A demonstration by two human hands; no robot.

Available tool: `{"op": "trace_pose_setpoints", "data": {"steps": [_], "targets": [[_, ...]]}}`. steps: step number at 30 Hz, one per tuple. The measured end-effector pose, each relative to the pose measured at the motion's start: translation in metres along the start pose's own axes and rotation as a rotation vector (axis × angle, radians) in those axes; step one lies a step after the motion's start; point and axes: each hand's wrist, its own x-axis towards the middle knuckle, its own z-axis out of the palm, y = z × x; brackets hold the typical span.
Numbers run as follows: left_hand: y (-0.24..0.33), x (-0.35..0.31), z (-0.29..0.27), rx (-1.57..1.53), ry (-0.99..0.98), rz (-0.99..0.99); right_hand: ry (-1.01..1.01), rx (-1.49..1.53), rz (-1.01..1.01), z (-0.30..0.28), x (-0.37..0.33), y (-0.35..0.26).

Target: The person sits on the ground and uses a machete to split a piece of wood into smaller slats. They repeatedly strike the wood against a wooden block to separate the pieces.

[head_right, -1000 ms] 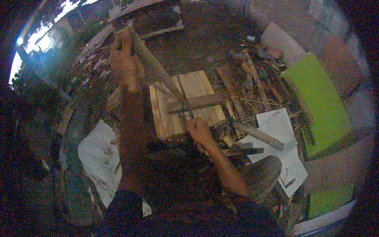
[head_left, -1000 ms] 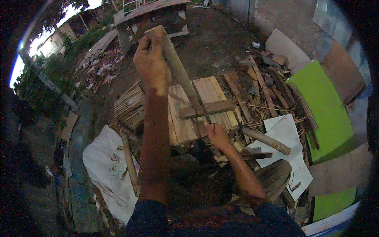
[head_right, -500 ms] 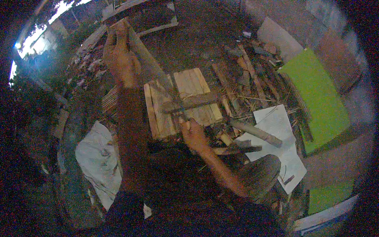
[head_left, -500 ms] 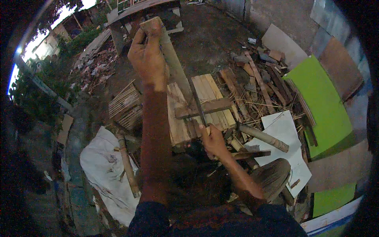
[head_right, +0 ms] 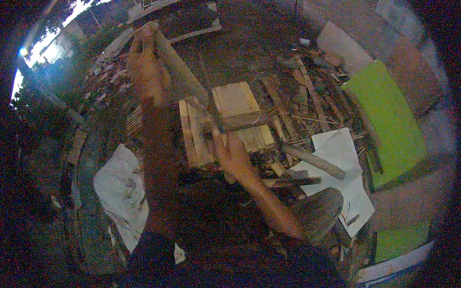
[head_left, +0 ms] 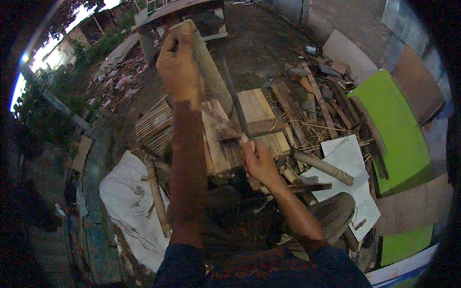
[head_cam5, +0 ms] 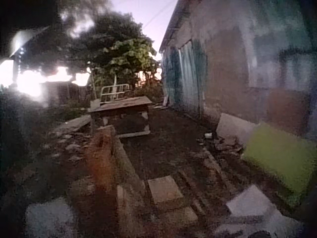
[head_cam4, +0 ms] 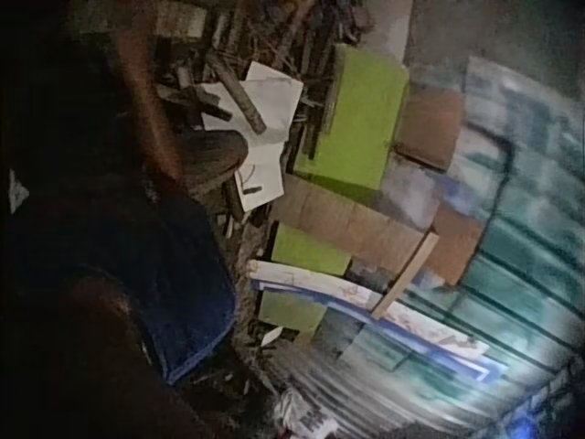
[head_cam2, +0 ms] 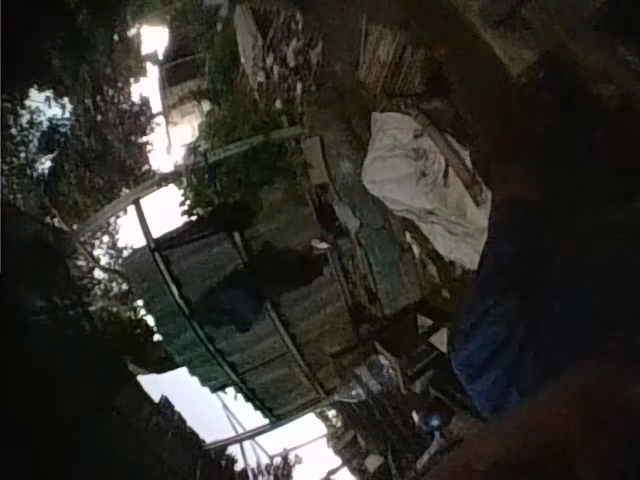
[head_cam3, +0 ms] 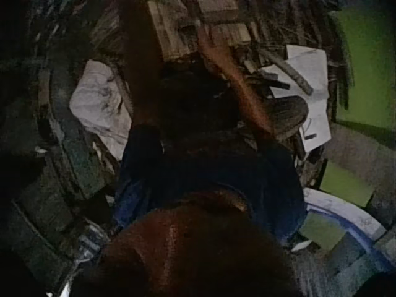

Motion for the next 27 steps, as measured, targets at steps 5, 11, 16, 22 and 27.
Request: {"op": "trace_pose_setpoints", "data": {"steps": [5, 11, 16, 22, 27], "targets": [[0.001, -0.007, 0.005, -0.024, -0.032, 0.038, 0.061, -0.022, -0.473, 0.011, 0.012, -0.099], [0.007, 0.0, -0.007, -0.041, 0.001, -0.025, 0.143, -0.176, -0.537, 0.012, 0.033, -0.015], [0.022, -0.011, 0.003, -0.016, -0.048, -0.092, 0.04, -0.418, -0.043, -0.021, 0.028, 0.126], [0.016, -0.02, 0.008, 0.001, -0.076, 0.02, 0.001, 0.016, -0.111, -0.006, -0.009, -0.034], [0.025, -0.023, 0.013, 0.049, -0.066, -0.026, 0.061, -0.03, -0.384, -0.002, 0.013, -0.039]]}}
